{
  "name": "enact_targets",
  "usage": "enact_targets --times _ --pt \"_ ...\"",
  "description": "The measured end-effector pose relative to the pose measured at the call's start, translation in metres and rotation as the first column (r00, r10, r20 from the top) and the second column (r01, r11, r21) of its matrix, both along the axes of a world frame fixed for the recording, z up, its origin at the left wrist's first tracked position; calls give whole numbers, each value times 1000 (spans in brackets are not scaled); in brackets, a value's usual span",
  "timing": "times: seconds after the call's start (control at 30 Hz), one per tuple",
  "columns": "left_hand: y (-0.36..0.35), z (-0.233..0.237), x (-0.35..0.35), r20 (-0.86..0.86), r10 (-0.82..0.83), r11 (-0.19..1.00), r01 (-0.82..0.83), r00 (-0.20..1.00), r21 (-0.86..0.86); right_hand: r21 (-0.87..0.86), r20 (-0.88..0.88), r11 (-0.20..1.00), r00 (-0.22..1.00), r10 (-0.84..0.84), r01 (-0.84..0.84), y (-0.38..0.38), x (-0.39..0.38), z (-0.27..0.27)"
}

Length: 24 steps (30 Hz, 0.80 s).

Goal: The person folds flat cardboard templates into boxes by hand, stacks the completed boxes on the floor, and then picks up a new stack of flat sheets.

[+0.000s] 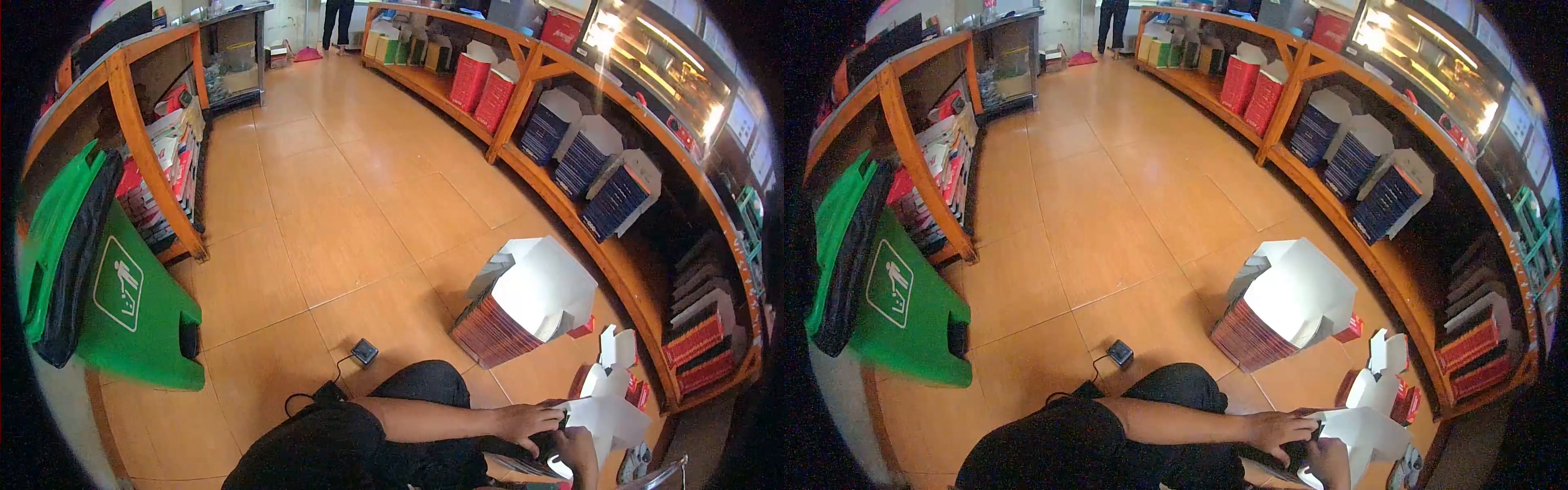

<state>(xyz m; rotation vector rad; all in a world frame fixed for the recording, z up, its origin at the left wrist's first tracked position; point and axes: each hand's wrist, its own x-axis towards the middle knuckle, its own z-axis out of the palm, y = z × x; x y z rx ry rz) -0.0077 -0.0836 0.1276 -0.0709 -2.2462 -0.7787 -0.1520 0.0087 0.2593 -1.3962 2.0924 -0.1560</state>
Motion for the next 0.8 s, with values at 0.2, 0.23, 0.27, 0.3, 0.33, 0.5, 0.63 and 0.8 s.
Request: enact_targets --times 0.2,0.23,0.27,0.3,0.33,0.5,0.63,0.8 --pt "3 -4 -2 2 58 991 -58 998 123 -520 137 778 933 -332 353 50 -78 -24" --pt "6 2 0 -28 42 978 -36 999 204 -537 4 798 947 -322 274 59 -83 -21" --pt "6 3 0 -31 36 980 -30 999 197 -541 -129 818 942 -310 196 69 -88 -18" --pt "7 4 0 -29 36 966 -27 999 256 -533 -257 837 919 -300 124 81 -92 -17" --pt "9 5 -2 -23 32 949 -24 999 313 -514 -378 856 880 -288 59 93 -95 -20" --pt "16 5 -12 -46 224 886 -184 973 425 -512 -643 810 752 -141 -286 99 -139 -67" --pt "11 17 -12 -20 224 858 -188 974 477 -408 -739 845 669 -83 -346 92 -164 -107" --pt "7 16 -12 -110 235 878 -162 966 451 -451 -470 888 821 -323 91 77 -78 -24"
